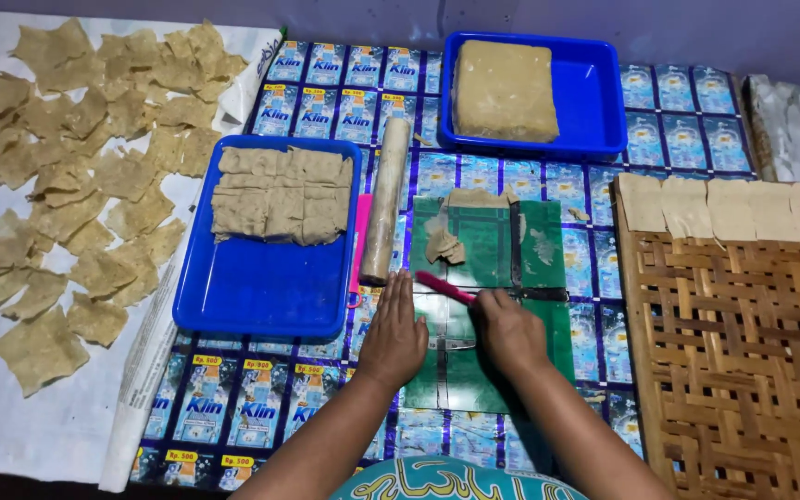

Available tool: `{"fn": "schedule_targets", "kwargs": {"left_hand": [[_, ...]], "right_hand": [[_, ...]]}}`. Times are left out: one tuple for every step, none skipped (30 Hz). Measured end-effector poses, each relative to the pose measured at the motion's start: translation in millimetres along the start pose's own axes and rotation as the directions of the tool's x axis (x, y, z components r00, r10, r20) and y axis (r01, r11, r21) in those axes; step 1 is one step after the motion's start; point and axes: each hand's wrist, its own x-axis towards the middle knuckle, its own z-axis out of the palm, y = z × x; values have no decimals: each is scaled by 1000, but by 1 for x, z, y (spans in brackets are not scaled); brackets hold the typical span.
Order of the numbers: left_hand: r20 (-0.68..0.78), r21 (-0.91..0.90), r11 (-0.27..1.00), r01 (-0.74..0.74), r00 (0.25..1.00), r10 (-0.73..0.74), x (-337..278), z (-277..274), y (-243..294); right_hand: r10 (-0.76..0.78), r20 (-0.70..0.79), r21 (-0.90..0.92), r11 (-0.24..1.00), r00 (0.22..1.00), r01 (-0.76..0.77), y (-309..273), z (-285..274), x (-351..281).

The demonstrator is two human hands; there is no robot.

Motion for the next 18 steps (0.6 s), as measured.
{"fn": "schedule_targets", "kwargs": {"left_hand": [[-8,7,1000,4,1000,-4,2,-1,-1],[19,-12,1000,16,1000,-16,3,-2,-2],[53,-34,999,36,998,-34,-4,-2,0],[54,-30,998,46,998,-45,-5,-2,2],[63,-36,998,48,997,-46,-4,-4,2],[71,-42,998,50,996,-46,-2,-6,2],[66,-39,998,51,997,-49,-2,-4,2],[63,-43,997,58,997,-55,-1,-3,1],[66,-50,997,64,996,-61,-3,-1,1],[66,-51,996,67,996,-64,-6,-1,3],[72,-43,996,72,995,-68,-4,-2,4],[78,-35,996,76,994,-73,-2,-3,5],[74,-33,996,77,994,-75,-2,-5,6],[97,-33,996,87,992,-83,-2,-7,7],[123,-34,995,94,988,-90,-1,-8,8],[122,-33,995,94,989,-89,0,-8,6],[126,-33,995,98,988,-93,-1,-6,6],[130,-33,994,101,987,-96,-1,-5,5]], "right_hand": [[-9,-5,3,1000,1000,9,13,2,15],[51,9,15,999,999,-51,27,5,30],[111,36,26,993,993,-112,39,9,38],[102,42,29,994,994,-103,41,2,41],[121,27,15,992,992,-122,41,-6,47],[140,12,1,990,990,-140,42,-14,54],[135,9,1,991,991,-135,38,-16,49],[102,3,-17,995,995,-102,35,-18,45],[72,3,-37,997,997,-72,32,-20,38],[71,5,-38,997,997,-70,30,-12,32],[26,-14,-45,999,1000,-26,29,-6,29],[-20,-33,-53,998,999,18,27,-1,28],[-23,-35,-53,998,999,21,29,-4,27],[-8,-14,-28,1000,1000,8,30,-6,27],[9,9,-3,1000,1000,-9,32,-8,27],[9,7,-3,1000,1000,-9,33,-10,32],[-18,22,-21,1000,1000,18,36,-12,35],[-44,37,-40,998,998,45,38,-13,38]]}}
